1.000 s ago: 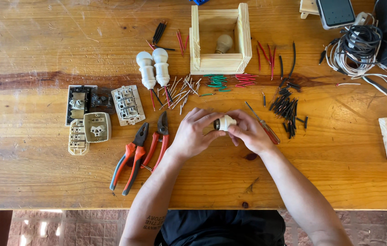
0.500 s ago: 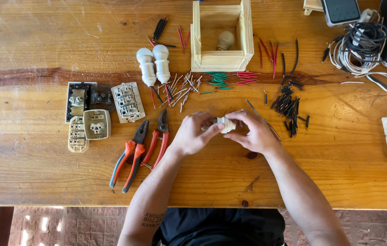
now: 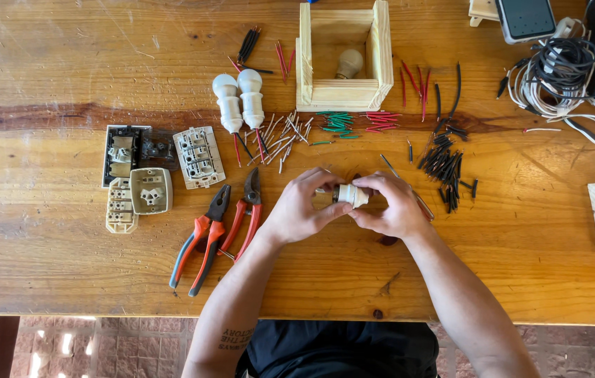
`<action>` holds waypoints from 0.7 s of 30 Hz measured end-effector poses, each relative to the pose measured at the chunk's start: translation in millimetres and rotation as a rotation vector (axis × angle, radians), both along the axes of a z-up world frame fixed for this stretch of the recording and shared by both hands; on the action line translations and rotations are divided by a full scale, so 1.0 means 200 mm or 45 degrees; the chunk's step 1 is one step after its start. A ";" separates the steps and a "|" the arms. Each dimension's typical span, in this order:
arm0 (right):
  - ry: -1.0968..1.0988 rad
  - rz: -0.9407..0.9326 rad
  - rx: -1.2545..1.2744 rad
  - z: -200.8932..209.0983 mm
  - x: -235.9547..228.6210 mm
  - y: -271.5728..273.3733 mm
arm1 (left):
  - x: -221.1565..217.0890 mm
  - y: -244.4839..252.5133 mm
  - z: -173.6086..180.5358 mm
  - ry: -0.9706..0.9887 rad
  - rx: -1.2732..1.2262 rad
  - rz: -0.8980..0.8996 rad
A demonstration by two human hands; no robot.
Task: The person disassembles a white plastic electrical socket, then uses a screwdriver to connect red and black wires to the internal terminals. The person reassembles the socket housing after securing the wires.
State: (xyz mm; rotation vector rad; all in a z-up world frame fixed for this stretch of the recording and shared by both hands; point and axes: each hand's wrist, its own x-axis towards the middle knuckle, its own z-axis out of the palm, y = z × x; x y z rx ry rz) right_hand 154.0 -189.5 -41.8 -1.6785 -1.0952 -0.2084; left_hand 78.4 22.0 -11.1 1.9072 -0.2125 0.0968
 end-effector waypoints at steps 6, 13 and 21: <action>0.023 0.085 0.005 -0.02 0.01 0.01 | 0.00 0.01 -0.01 0.210 -0.030 0.053; 0.145 0.029 0.057 -0.05 0.01 0.01 | 0.02 0.05 0.00 0.392 -0.027 0.234; 0.175 -0.012 -0.106 0.02 0.00 0.03 | 0.02 0.01 -0.02 0.364 -0.039 0.226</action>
